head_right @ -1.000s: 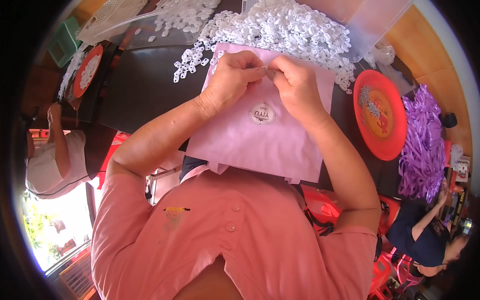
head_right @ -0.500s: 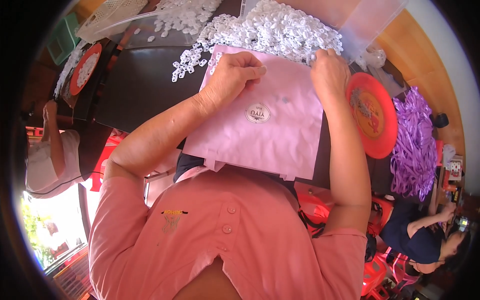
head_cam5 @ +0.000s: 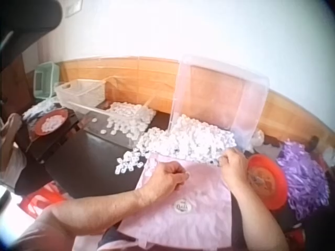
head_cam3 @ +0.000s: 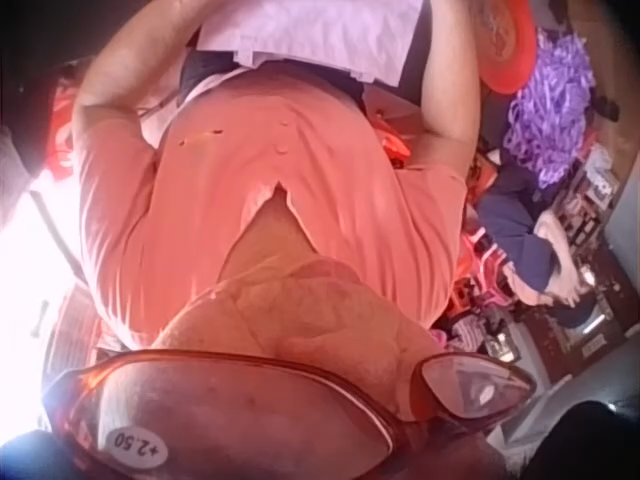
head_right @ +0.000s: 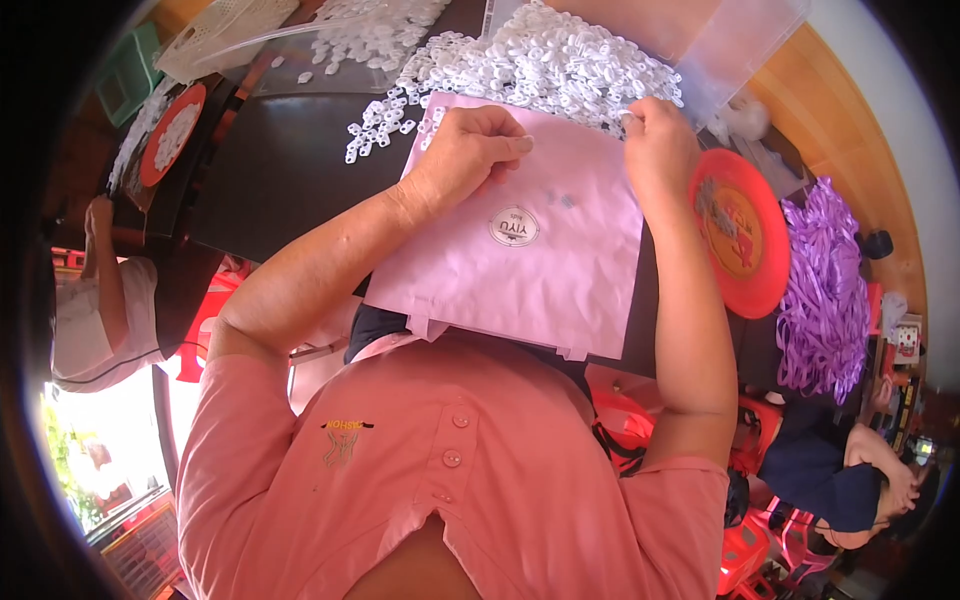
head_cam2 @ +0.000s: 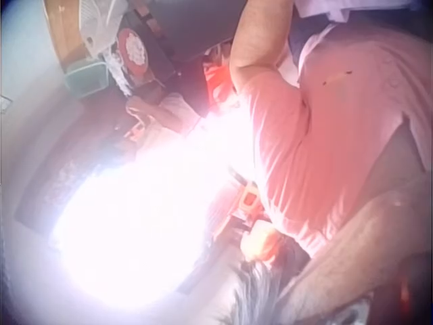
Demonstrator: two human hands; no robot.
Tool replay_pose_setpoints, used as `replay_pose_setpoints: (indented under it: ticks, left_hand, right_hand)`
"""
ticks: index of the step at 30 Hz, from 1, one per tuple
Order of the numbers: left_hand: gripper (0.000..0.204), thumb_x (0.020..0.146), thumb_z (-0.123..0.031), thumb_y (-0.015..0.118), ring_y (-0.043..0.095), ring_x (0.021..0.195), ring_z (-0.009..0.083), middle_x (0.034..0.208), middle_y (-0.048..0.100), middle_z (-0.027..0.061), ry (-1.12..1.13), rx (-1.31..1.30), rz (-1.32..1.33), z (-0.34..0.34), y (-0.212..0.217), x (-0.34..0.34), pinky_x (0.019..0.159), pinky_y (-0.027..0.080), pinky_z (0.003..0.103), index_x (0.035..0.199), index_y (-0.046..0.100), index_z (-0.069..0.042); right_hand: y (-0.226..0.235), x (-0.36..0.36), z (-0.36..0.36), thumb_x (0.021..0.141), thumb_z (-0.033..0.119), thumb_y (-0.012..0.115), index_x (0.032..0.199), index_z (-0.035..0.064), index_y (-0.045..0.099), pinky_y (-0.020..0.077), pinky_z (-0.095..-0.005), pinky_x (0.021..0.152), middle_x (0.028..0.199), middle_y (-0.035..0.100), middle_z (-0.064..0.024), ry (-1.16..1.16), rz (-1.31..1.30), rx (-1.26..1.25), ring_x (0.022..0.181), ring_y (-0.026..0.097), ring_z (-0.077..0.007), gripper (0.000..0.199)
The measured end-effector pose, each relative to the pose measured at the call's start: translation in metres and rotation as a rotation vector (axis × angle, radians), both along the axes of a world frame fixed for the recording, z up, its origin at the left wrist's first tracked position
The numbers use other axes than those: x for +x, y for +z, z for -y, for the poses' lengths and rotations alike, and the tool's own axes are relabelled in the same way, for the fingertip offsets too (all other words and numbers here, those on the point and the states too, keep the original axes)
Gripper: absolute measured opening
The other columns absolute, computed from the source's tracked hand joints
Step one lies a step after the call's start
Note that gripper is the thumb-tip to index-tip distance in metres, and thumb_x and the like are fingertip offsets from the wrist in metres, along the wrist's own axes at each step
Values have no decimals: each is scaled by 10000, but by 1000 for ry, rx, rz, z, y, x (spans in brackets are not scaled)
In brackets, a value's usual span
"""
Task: Sorting small white plastic rings and placing them onto a pink cloth bag.
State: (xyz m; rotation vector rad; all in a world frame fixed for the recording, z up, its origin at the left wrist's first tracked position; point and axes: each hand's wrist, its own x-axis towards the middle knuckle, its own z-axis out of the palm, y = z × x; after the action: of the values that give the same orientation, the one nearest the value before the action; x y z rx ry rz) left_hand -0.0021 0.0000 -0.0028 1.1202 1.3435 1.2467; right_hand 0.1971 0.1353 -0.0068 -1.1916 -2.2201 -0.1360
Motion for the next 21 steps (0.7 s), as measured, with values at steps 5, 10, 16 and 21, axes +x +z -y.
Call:
replay_pose_setpoints:
  ticks: [5,10,16,21]
  left_hand:
    - [184,866,-181,655,516,544,80,680,577,23,13,-6,37,-1,1,0,460,398,235,851,620,-1]
    - [179,865,-178,656,531,551,88,693,587,34,34,-34,111,-1,4,-4,468,402,239,856,624,-2]
    - [167,855,-165,663,541,554,102,694,594,45,55,-48,180,-2,3,-6,465,405,245,859,631,-1]
    - [155,849,-154,666,546,551,109,687,595,47,46,-35,194,-3,1,-6,455,403,250,843,629,-4]
  right_hand:
    - [13,-9,21,826,103,668,929,37,671,471,-266,656,742,657,-48,197,-530,-530,686,599,-107,123]
    - [30,-15,41,831,82,654,926,17,651,446,-244,620,700,618,-27,289,-542,-694,670,566,-84,115]
    - [27,-17,49,769,26,603,849,25,627,499,-385,660,804,646,-106,407,94,-88,738,645,-273,84]
    - [15,-23,49,752,25,591,834,37,613,502,-434,684,842,641,-118,422,267,-1,800,636,-319,85]
